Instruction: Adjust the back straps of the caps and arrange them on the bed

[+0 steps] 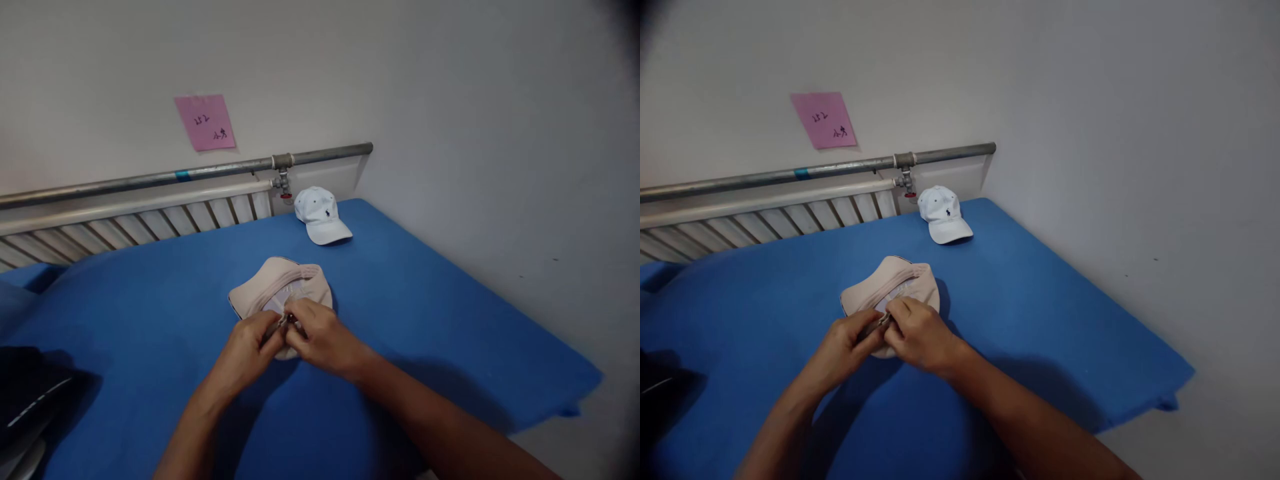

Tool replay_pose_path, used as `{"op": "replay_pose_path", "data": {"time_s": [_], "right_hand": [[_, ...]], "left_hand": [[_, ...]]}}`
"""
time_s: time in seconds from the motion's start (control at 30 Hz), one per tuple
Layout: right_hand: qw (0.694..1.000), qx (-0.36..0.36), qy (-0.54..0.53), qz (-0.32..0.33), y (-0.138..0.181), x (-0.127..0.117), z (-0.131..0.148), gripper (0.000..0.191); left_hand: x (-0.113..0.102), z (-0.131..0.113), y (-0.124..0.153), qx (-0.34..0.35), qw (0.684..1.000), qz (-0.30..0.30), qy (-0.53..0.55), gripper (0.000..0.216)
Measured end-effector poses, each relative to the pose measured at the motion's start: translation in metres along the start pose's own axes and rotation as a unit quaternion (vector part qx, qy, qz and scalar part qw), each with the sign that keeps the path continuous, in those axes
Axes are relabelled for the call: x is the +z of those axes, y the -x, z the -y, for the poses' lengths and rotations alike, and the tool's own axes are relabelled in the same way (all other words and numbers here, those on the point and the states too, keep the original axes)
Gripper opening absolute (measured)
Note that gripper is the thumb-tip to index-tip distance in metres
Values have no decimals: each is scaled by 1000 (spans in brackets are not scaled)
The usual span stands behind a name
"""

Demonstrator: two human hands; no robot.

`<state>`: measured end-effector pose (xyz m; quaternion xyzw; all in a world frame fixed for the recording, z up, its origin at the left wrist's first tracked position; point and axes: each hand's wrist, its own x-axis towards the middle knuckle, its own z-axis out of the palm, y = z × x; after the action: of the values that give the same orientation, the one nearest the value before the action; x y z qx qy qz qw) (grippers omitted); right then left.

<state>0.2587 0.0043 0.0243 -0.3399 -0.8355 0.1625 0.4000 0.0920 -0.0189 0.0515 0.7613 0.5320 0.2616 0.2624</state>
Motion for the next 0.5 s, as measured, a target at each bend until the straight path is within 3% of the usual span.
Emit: {"op": "replay_pose_path", "data": {"time_s": [0.2,0.43,0.5], "right_hand": [[999,25,-19,13,0,2,0,15],[982,103,-151,-36,-3,-3,-9,21],[978,96,-175,-51,-4,-5,-14,28]], "left_hand": [[3,2,-2,-34,999,14,39,20],[-2,11,-1,-66,985,26,157,22],[-5,13,-1,-72,977,45,197,25]]}}
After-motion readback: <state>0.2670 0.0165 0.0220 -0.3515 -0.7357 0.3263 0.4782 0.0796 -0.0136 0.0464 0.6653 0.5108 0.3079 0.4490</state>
